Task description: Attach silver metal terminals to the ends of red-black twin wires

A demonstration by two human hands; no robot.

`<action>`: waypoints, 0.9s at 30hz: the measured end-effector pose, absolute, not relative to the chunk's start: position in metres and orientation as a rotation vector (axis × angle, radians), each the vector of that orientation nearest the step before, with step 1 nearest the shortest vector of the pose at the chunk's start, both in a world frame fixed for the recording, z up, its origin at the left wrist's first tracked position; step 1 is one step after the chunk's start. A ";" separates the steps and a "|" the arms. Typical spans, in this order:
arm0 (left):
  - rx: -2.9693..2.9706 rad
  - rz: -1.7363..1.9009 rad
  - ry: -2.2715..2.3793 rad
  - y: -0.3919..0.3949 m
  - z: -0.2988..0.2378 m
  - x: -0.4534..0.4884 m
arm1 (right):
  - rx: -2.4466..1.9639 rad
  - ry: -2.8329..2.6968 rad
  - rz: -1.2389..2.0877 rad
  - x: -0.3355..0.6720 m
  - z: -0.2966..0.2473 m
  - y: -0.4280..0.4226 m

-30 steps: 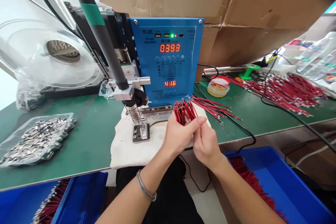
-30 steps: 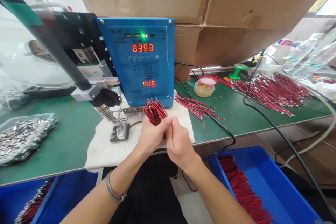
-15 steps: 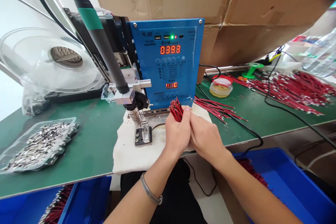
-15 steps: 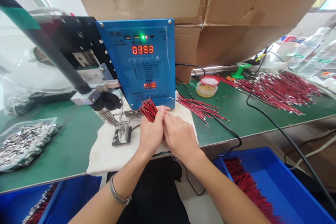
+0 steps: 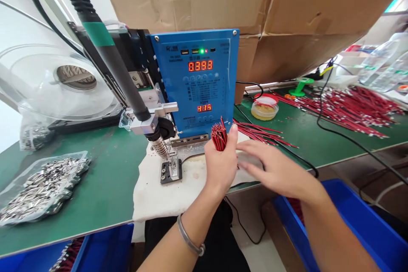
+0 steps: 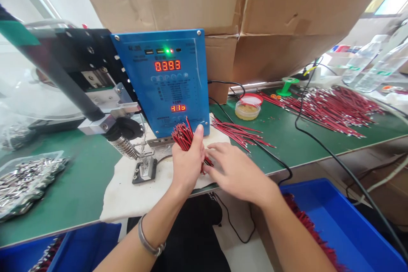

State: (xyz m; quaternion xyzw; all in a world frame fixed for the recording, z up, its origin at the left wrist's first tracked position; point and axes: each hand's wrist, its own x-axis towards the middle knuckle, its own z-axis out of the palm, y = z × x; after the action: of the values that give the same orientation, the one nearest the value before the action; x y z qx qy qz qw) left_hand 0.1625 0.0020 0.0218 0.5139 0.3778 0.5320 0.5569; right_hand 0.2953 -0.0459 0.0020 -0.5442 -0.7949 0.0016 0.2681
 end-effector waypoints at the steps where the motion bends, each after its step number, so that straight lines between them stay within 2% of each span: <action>1: 1.238 1.259 0.888 0.002 0.023 0.164 | -1.410 -2.067 0.080 0.300 0.013 -0.048; 3: 1.306 1.250 0.851 0.000 0.025 0.165 | -1.275 -1.822 0.103 0.303 0.039 -0.049; 5: 1.339 1.245 0.805 -0.003 0.028 0.167 | -1.123 -1.716 -0.012 0.298 0.066 -0.048; 11: 1.297 1.240 0.810 -0.011 0.035 0.172 | -1.033 -2.079 -0.144 0.272 0.108 -0.023; 17: 1.270 1.216 0.819 -0.010 0.030 0.176 | -1.126 -2.219 0.007 0.276 0.106 -0.016; 23: 1.207 1.226 0.839 -0.007 0.016 0.176 | -1.109 -1.613 0.194 0.294 0.086 -0.038; 27: 1.191 1.275 0.848 -0.009 0.011 0.176 | -1.355 -1.594 0.481 0.294 0.055 -0.047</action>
State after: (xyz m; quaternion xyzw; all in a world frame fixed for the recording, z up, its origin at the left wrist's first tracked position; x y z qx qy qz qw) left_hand 0.1763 -0.0088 0.0109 0.5065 0.3605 0.5420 0.5655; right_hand 0.2942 -0.0470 0.0546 -0.5546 -0.6527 0.1968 0.4771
